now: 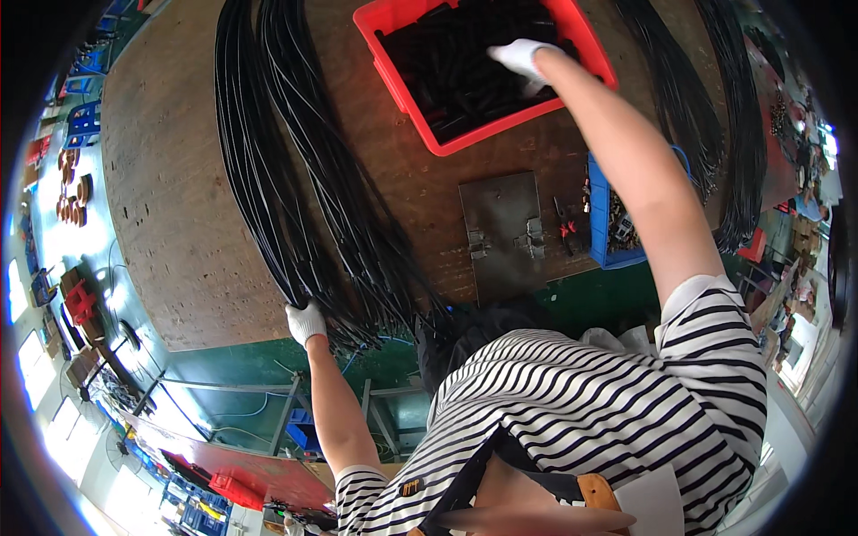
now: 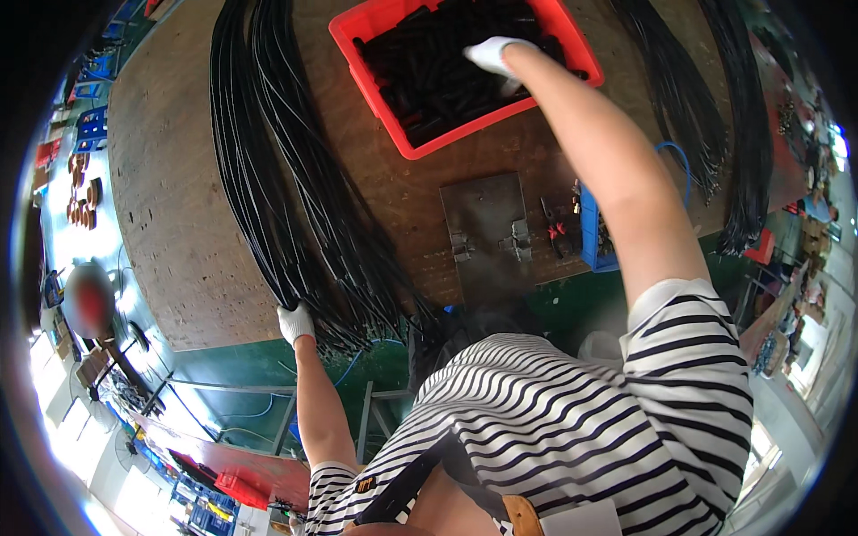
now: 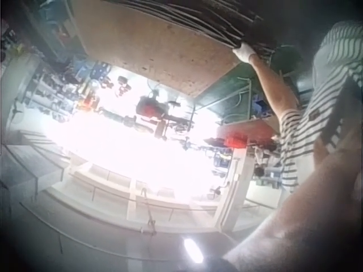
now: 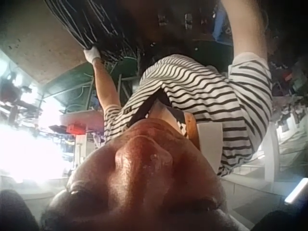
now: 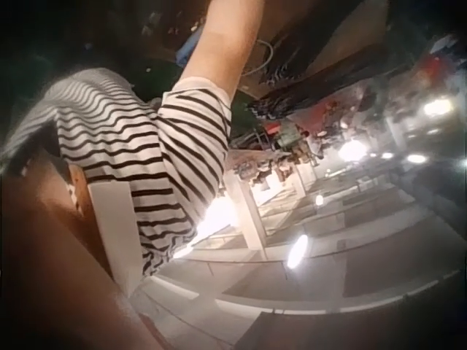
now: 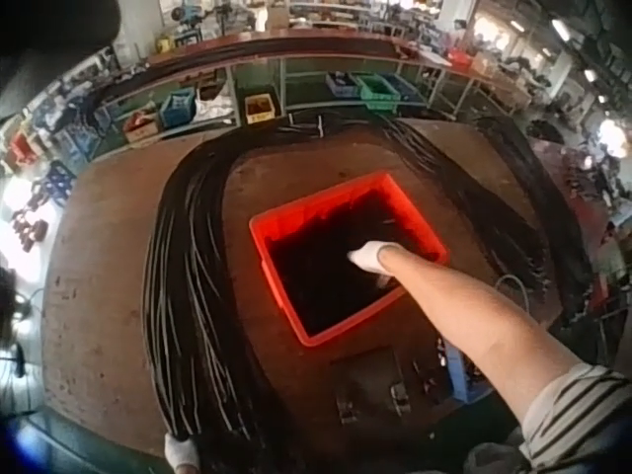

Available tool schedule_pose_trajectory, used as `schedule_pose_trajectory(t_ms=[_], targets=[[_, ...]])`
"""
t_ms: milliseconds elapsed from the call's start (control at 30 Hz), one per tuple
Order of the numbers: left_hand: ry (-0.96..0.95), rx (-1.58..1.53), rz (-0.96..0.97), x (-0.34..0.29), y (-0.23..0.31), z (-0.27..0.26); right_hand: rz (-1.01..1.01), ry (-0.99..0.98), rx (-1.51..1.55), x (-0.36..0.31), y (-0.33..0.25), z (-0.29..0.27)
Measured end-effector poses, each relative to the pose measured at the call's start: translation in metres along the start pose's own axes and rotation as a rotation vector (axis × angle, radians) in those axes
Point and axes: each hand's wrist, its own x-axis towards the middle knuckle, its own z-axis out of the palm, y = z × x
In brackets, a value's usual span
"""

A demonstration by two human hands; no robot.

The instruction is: The person assembles bundles of electrical cables by applying protective cable sleeves or connectors with a connector tool.

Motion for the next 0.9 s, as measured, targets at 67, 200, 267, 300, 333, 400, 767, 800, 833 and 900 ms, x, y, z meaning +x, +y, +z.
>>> schedule_pose_trajectory(t_ms=[67, 200, 267, 300, 333, 400, 767, 800, 833, 900], targets=[[0.01, 0.019, -0.019, -0.001, -0.014, -0.007, 0.015, -0.025, -0.274, 0.021, -0.025, 0.029], [-0.023, -0.03, 0.034, 0.004, 0.021, 0.007, 0.2, 0.198, -0.422, 0.117, -0.012, 0.027], [-0.013, -0.051, 0.062, 0.001, 0.042, 0.016, 0.323, 0.03, -0.538, 0.123, -0.006, 0.01], [-0.01, -0.028, 0.037, -0.002, 0.031, 0.011, 0.406, -0.201, -0.672, 0.112, -0.019, 0.032], [0.016, -0.011, -0.006, -0.004, 0.007, -0.001, 0.365, -0.233, -0.69, 0.09, -0.038, 0.066], [0.023, 0.023, -0.04, -0.008, -0.024, -0.009, 0.396, 0.352, 0.096, 0.04, -0.061, 0.1], [0.015, -0.007, -0.018, -0.007, 0.013, -0.002, 0.154, 0.42, -0.189, 0.007, -0.03, 0.065], [0.022, -0.012, -0.016, -0.007, 0.012, -0.003, 0.156, 0.417, -0.188, 0.005, -0.03, 0.066], [0.049, -0.028, -0.009, -0.008, 0.011, -0.002, 0.124, 0.418, -0.183, 0.004, -0.03, 0.067], [0.027, -0.015, -0.019, -0.007, 0.009, -0.002, 0.096, 0.418, -0.173, 0.002, -0.031, 0.069]])
